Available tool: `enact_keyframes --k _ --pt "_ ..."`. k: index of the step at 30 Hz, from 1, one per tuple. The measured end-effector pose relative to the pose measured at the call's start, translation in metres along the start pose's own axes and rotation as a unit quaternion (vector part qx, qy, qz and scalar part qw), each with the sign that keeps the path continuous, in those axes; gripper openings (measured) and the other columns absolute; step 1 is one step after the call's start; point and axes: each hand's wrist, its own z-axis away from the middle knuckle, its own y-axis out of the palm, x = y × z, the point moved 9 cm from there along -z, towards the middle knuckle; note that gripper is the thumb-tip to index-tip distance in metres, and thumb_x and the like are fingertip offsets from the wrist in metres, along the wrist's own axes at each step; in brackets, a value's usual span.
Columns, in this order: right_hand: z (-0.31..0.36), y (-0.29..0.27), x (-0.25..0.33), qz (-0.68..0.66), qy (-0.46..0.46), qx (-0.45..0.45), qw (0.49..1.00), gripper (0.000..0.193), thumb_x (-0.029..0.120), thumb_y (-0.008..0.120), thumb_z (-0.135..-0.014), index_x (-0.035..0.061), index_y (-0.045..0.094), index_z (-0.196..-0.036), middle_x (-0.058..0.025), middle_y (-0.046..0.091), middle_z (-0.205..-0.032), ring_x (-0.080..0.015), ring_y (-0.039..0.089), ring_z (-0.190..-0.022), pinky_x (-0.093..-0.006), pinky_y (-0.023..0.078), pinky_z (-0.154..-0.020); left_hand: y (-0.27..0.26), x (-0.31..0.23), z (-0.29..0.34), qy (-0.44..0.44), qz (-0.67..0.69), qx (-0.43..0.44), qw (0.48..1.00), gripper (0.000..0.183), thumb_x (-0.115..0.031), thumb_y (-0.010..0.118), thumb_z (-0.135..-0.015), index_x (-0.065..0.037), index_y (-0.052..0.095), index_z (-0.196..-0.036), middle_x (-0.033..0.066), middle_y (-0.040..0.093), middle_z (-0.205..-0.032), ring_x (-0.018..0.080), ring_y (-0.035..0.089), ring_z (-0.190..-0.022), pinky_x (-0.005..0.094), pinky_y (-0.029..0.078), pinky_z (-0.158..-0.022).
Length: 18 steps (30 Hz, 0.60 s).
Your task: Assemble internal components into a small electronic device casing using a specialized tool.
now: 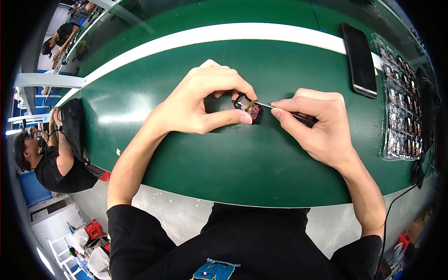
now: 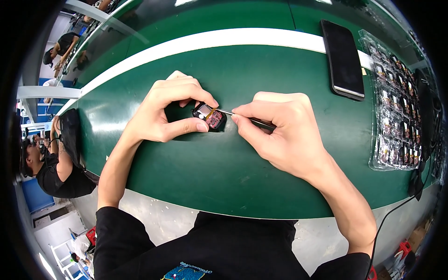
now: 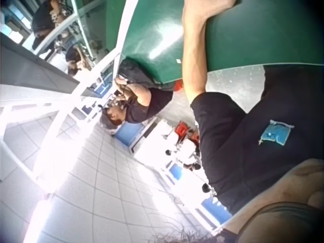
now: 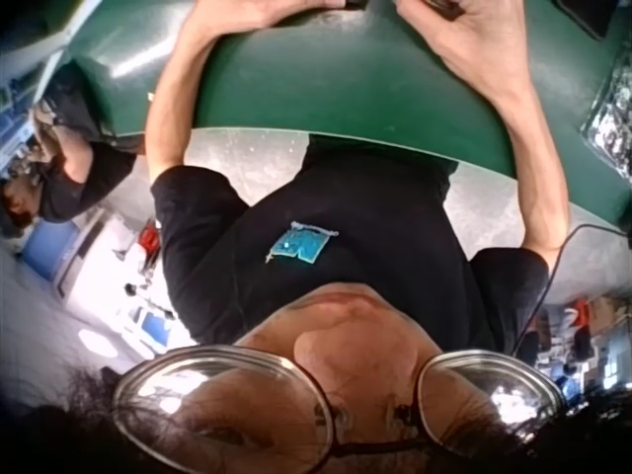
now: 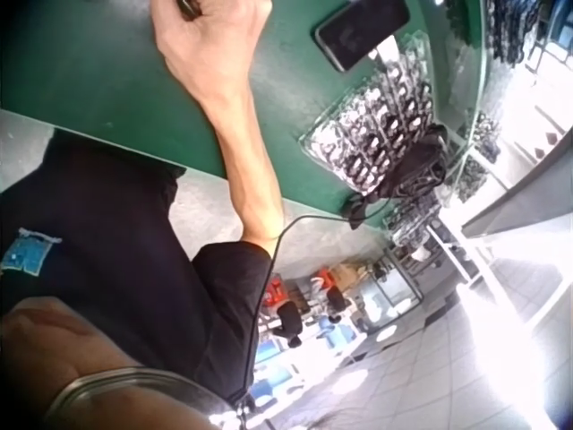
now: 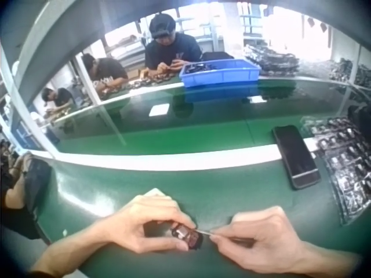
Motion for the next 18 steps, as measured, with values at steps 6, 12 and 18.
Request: enact_keyframes --k 6,12,18 --pt "0.0007 -0.0014 0.0028 0.007 0.002 -0.006 1.0 0.006 -0.001 0.082 -0.09 -0.0015 0.084 -0.096 -0.009 0.065 -0.067 -0.0166 0.059 -0.053 -0.0345 0.042 -0.051 0.0 -0.003 -0.0013 0.011 0.0 -0.002 1.0 0.038 -0.02 0.098 -0.077 -0.009 0.085 -0.111 0.0017 0.079 -0.094 0.019 0.063 -0.078 0.0342 0.044 -0.084" --pt "0.0013 -0.0016 0.0038 0.005 -0.022 -0.009 1.0 0.007 -0.002 0.083 -0.089 -0.0017 0.084 -0.096 -0.0094 0.064 -0.066 -0.0191 0.059 -0.052 -0.0345 0.042 -0.05 -0.001 -0.003 -0.0033 0.008 -0.003 0.003 1.0 0.04 -0.02 0.098 -0.076 -0.009 0.085 -0.112 0.0021 0.078 -0.093 0.019 0.061 -0.077 0.0344 0.044 -0.084" --pt "0.0014 0.0001 0.0037 0.006 -0.016 -0.008 1.0 0.008 -0.003 0.082 -0.088 -0.0012 0.084 -0.095 -0.0095 0.063 -0.066 -0.0199 0.059 -0.052 -0.0352 0.041 -0.049 0.0015 0.0005 0.0 0.007 0.001 -0.01 1.0 0.04 -0.022 0.098 -0.075 -0.009 0.084 -0.11 0.0017 0.078 -0.093 0.0189 0.061 -0.077 0.0344 0.044 -0.084"
